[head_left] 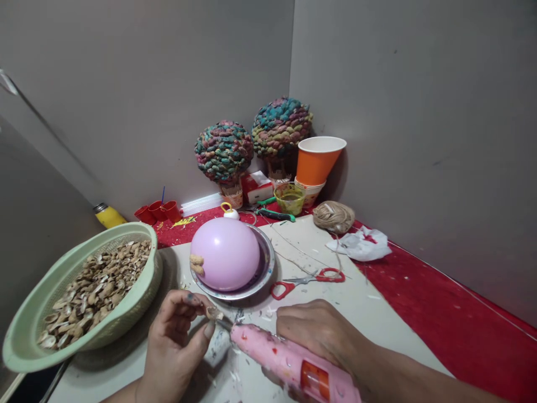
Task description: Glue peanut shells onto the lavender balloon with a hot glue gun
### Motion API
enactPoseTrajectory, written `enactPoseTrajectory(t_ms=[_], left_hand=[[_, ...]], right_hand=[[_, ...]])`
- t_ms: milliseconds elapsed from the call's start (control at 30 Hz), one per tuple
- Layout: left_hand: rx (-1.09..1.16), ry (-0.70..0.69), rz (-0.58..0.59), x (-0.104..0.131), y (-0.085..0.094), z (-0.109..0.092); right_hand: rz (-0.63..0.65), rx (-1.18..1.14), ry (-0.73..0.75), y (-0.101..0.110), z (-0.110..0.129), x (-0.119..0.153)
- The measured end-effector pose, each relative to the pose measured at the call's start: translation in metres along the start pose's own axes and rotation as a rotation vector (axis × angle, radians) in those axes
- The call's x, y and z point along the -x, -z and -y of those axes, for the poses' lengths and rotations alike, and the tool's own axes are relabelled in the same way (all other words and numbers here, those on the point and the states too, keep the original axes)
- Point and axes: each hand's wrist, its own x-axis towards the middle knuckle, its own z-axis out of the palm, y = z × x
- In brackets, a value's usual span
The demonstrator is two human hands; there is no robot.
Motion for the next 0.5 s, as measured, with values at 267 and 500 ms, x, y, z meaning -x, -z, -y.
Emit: enactPoseTrajectory(t_ms=[267,500], left_hand=[[0.004,-0.013,-0.025,-0.0007,-0.0005,-0.0008],[0.003,-0.032,-0.038,-0.0007,0.0020,0.0015]], right_hand=[[0.004,-0.015,-0.001,-0.0003,-0.0004,0.0009],[-0.001,0.037,0.047,-0.0057,-0.0073,0.0053]])
